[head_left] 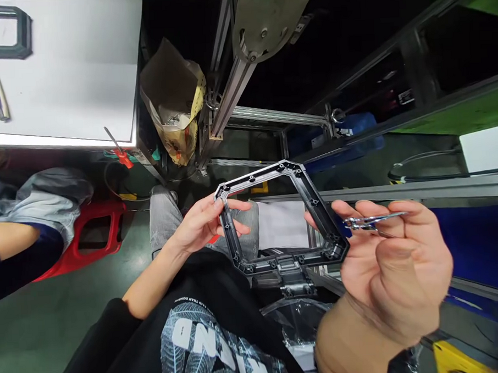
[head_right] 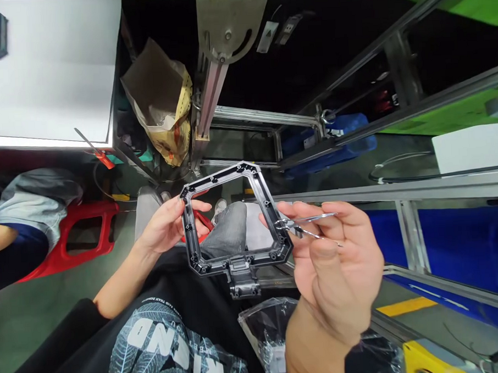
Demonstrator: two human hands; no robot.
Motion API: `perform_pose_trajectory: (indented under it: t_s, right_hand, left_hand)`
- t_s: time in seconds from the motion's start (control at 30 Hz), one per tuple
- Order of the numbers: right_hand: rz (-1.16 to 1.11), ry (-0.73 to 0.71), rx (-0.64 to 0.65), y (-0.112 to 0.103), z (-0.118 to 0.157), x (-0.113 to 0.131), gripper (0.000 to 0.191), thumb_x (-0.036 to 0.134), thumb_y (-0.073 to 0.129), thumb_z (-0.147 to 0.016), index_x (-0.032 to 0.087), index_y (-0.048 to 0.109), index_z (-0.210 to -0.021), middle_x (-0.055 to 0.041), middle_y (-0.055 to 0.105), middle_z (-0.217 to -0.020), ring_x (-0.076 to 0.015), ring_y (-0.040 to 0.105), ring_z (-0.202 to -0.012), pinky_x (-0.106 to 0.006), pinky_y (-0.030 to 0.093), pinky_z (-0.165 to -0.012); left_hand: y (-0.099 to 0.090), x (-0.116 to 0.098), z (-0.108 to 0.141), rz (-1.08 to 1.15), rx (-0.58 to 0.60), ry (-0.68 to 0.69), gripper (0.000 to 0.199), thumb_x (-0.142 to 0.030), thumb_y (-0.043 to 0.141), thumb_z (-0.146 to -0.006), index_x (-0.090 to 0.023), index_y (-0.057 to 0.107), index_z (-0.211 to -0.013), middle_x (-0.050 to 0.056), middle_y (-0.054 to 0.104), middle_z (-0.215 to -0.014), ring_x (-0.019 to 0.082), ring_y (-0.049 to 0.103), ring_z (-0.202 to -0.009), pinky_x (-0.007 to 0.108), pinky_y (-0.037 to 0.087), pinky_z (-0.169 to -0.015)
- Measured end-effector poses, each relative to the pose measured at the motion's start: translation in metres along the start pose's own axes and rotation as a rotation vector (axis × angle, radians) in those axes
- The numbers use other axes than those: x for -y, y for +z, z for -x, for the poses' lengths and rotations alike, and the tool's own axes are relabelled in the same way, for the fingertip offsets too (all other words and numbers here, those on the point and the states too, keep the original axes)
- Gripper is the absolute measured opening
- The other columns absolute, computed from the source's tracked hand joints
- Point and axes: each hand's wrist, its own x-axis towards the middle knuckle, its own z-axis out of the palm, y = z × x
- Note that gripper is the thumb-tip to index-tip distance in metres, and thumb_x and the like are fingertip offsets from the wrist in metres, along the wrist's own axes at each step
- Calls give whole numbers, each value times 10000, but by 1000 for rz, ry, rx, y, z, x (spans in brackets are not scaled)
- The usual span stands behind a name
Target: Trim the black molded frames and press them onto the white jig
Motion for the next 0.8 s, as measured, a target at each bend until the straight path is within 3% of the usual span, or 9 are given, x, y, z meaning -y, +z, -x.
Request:
perform_pose_trajectory:
  t_s: [0.13, 0.3, 0.43, 0.57, 0.67, 0.8]
  right_hand:
    - [26, -13, -23, -1, -1, -2, 373, 334, 947, -874, 200, 748, -1159, -71, 784, -1053, -260, 788, -975, -431, 749, -791]
    - [84, 30, -92, -9, -1, -4, 443, 373, 1022, -773, 214, 757, -1090, -61, 780, -987, -249, 785, -852, -377, 742, -674]
    - [112, 49, -170, -12, 4, -2, 517, 399, 1057, -701, 227, 752, -1081, -60, 771, -989, -247, 769, -806, -401, 741, -656]
    - [145, 44, -189, -12, 9, -1, 537, 413, 1070, -659, 243, 746, -1052, -49, 775, -962, -235, 752, -778, -422, 747, -710]
    - [167, 29, -204, -13, 8, -1, 540, 410, 1072, -649, 247, 743, -1045, -43, 778, -960, -224, 738, -737, -417, 745, -691]
    - [229, -35, -189, -3, 7, 1, 467, 337, 1048, -675, 228, 745, -1013, -38, 788, -934, -184, 754, -751, -227, 685, -624]
  left_hand:
    - [1, 2, 1, 36, 35, 2, 583, -643, 773, -943, -113, 765, -1187, 121, 821, -845, 257, 818, -737, 247, 649, -597]
    - [-1, 4, 3, 45, 80, -16, 664, -709, 726, -944, -101, 788, -1202, 156, 824, -895, 270, 826, -798, 263, 656, -666]
    - [-2, 5, 6, 21, 80, -39, 711, -758, 716, -920, -113, 788, -1210, 150, 812, -841, 289, 823, -789, 296, 666, -675]
    - [1, 3, 9, 18, 99, -35, 678, -737, 724, -929, -119, 761, -1205, 148, 812, -853, 286, 820, -778, 314, 677, -689]
    - [2, -1, 11, 22, 129, -29, 555, -623, 726, -982, -139, 693, -1252, 157, 826, -957, 292, 827, -808, 334, 682, -706]
    - [8, -4, 15, 31, 153, -31, 427, -521, 722, -1002, -156, 662, -1215, 192, 810, -1191, 327, 833, -864, 378, 694, -692]
